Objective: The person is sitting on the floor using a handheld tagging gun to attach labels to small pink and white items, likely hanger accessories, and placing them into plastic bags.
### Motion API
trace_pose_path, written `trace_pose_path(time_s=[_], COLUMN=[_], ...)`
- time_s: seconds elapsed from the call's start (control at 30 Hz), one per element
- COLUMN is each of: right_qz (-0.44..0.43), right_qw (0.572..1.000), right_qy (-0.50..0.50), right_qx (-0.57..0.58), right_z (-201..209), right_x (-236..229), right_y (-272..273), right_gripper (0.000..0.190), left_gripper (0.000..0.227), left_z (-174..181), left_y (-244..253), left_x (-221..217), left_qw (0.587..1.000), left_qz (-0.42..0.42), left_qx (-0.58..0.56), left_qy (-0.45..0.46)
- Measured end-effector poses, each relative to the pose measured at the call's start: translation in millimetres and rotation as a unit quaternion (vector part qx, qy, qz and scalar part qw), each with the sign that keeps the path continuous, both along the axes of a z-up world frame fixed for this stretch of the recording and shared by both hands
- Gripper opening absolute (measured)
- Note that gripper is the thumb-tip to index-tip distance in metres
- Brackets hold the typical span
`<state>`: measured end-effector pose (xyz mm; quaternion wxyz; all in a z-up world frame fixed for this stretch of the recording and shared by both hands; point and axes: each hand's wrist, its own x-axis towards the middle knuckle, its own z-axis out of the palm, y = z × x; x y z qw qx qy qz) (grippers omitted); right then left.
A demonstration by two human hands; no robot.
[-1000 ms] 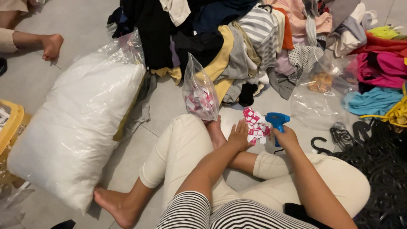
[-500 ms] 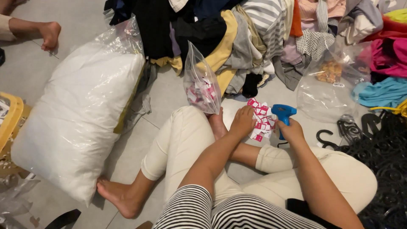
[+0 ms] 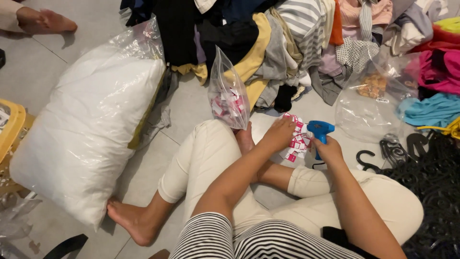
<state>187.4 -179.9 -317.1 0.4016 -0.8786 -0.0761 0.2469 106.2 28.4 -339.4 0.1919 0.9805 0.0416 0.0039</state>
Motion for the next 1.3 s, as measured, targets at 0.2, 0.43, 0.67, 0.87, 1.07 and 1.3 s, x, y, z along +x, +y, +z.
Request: trace_pose_path(time_s=[0.2,0.43,0.67,0.87,1.07,1.3], right_qz=[-0.006,0.047,0.066,0.069,0.157,0.201], right_qw=[1.000,0.998,0.997,0.996,0.983,0.958], right_qy=[-0.010,-0.024,-0.019,-0.003,0.052,0.000], right_qx=[0.010,-0.018,-0.045,-0.057,-0.085,-0.204], right_z=[-8,-19,-2,-8,44,-38], right_x=[5,5,-2,0,-33,7], right_y=[-1,1,5,4,18,8], right_gripper=[0.058,0.059,0.055,0.055,0.065,0.067], left_gripper=[0.027,0.028,0.100,0.038,0.025,0.022], left_z=[217,96,177,101,211,167], left_y=[39,132,83,111,40,-40], left_x=[-63,-60,-88,-60,-88,-75], left_qw=[0.833,0.924,0.956,0.978,0.970,0.990], left_qz=[0.146,0.363,0.261,0.206,0.232,0.097], left_qx=[0.030,-0.068,-0.005,0.003,0.075,-0.069], left_qy=[-0.532,-0.098,0.135,0.045,0.004,0.078])
